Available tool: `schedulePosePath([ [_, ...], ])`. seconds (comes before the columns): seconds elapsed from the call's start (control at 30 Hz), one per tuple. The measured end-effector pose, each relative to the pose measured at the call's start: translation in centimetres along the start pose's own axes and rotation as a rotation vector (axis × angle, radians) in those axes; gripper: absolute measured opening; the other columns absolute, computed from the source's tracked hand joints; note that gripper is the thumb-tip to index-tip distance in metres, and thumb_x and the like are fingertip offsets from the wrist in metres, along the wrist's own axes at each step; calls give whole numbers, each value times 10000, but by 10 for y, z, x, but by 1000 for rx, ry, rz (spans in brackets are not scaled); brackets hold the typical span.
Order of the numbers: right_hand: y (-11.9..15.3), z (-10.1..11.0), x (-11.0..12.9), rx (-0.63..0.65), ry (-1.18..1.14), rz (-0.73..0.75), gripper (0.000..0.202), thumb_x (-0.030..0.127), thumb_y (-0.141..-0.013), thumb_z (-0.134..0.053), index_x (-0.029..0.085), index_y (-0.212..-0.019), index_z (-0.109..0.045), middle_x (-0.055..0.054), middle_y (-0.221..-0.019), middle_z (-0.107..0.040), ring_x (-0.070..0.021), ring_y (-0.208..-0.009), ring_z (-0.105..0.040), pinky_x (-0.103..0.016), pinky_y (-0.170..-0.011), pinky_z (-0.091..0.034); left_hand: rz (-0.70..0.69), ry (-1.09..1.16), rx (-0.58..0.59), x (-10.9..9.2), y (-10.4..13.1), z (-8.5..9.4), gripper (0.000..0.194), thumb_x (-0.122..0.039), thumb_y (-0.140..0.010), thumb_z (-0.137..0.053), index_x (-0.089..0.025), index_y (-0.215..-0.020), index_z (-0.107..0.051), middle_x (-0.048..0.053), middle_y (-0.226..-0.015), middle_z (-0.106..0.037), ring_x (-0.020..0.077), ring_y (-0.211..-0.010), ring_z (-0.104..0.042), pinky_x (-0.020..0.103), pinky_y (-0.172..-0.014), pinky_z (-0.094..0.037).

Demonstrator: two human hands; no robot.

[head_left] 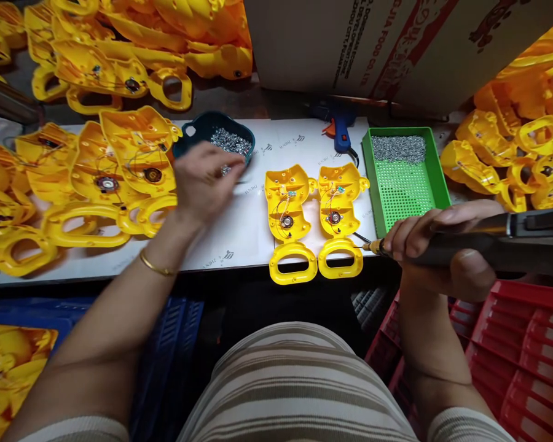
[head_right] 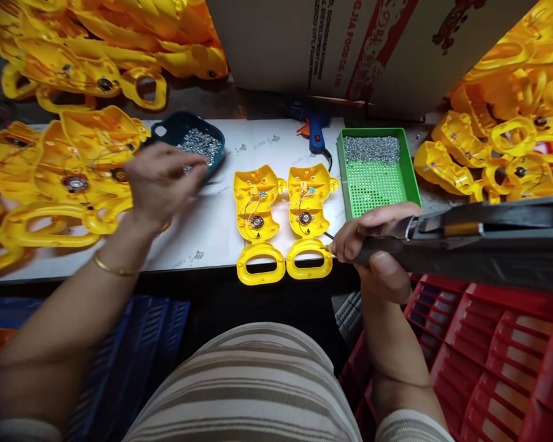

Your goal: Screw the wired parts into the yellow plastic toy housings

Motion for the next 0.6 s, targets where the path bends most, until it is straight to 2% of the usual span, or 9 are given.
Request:
schedulePosePath([
  [0.1, -7, -12, 1, 22, -10, 17, 194, 403, -805, -636, 256, -932, -626, 67, -510, -473, -113, -355, -449, -273, -366, -436, -296, 63, 59, -82, 35, -3, 113, -217, -879, -640, -173, -937, -727, 19, -814, -680, 120, -699, -573, 236, -571, -456],
  [0.17, -11, -21, 3, 45, -40, 39, 192, 419, -823, -617, 267, -941, -618, 74, -506, -455, -112, -360, -446, -267, -371, -433, -362, 116, 105, -117, 52, -9, 113, -179, -903, -600, -151, -928, -707, 31, -796, -682, 120, -696, -592, 228, -581, -469],
  [0.2, -12, -25, 4, 61, -52, 37, 192, 428, -831, -611, 273, -944, -612, 75, -506, -452, -113, -365, -449, -267, -377, -436, -373, 131, 119, -128, 58, -12, 120, -172, -912, -583, -145, -930, -699, 35, -790, -683, 120, -693, -597, 229, -594, -478],
  [0.27, -13, -31, 4, 97, -68, 12, 200, 449, -837, -620, 286, -950, -591, 76, -512, -464, -116, -377, -465, -274, -403, -453, -371, 143, 139, -138, 64, -17, 135, -185, -928, -561, -145, -940, -689, 40, -782, -683, 120, -689, -600, 233, -622, -493],
  [0.43, -8, -35, 0, 133, -85, -40, 242, 501, -838, -630, 331, -994, -555, 83, -538, -496, -117, -397, -488, -306, -480, -490, -353, 160, 167, -139, 65, -21, 135, -195, -933, -556, -159, -959, -683, 31, -765, -684, 114, -671, -597, 236, -644, -498],
  [0.6, -7, -37, -5, 119, -72, -49, 245, 506, -831, -620, 327, -982, -550, 86, -516, -473, -115, -366, -453, -285, -419, -453, -299, 223, 192, -142, 66, -21, 136, -172, -923, -568, -139, -973, -690, 46, -772, -685, 120, -693, -610, 238, -664, -514],
])
Point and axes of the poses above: each hand's wrist, its own y-axis away from the middle knuckle, its own z-axis out of the back of the hand, x = y × z, the point moved 4 cm from there along -y, towards the middle knuckle
